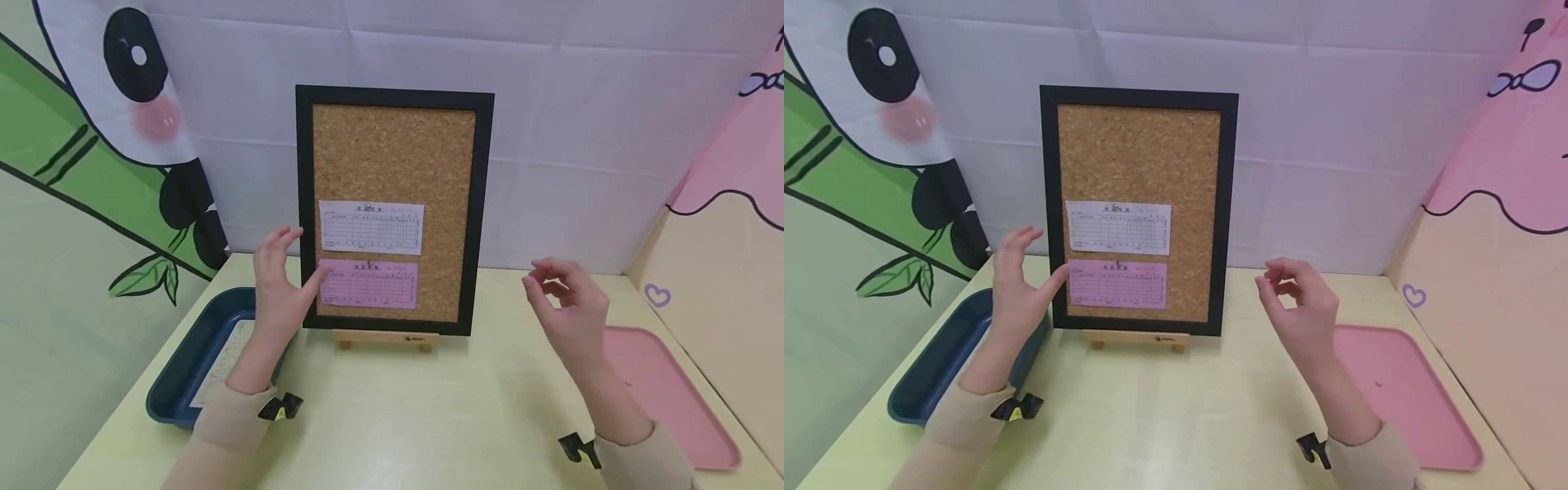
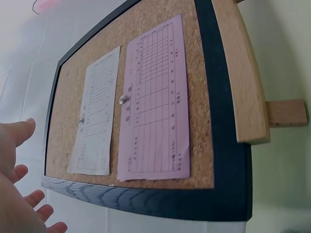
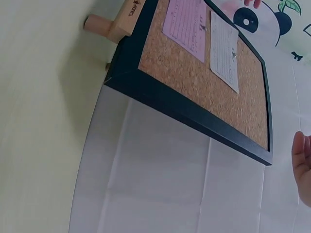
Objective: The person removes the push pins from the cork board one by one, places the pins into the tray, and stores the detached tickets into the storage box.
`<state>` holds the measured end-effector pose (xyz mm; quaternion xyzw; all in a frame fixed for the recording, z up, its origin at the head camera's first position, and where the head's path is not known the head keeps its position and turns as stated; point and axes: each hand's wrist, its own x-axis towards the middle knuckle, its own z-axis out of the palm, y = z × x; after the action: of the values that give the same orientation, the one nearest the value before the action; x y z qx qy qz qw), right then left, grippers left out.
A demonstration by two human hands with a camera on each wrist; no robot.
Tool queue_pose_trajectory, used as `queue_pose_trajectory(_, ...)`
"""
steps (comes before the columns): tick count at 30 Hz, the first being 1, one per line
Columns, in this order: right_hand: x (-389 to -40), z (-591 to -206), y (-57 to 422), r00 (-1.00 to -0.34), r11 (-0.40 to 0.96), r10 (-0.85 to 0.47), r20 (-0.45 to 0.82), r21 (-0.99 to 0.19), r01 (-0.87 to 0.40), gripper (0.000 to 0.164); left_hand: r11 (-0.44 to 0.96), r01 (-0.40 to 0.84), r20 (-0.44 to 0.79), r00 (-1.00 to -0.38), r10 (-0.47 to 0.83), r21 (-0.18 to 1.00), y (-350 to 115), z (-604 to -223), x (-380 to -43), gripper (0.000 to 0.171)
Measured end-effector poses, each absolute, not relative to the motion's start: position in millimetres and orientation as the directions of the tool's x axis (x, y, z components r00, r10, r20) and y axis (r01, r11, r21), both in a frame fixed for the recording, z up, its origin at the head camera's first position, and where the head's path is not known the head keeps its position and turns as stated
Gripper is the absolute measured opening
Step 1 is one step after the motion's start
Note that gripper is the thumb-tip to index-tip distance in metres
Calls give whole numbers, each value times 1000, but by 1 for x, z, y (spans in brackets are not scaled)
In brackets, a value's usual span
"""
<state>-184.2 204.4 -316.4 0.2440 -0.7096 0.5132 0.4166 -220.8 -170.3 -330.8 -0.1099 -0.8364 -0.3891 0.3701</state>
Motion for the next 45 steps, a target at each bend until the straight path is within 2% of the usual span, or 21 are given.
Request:
queue_pose_trajectory(5,-194,-317,184,-535,330,36,844,-516,-791,30,633,464,671,-732,-121,620,-164,-335,-230,66)
queue_pose_trajectory(18,-220,-316,141,-565,299,25,825,-545,-783,24,538,406,573,-799,-184,739,-160,-344,-256,69)
queue_pose_trajectory(32,-256,-302,95,-642,322,-75,763,-590,-740,24,491,387,538,-815,-213,780,-156,-340,-276,68)
queue_pose_trajectory(45,-293,-302,65,-666,401,-153,730,-570,-717,23,497,337,496,-837,-231,800,-157,-333,-294,64)
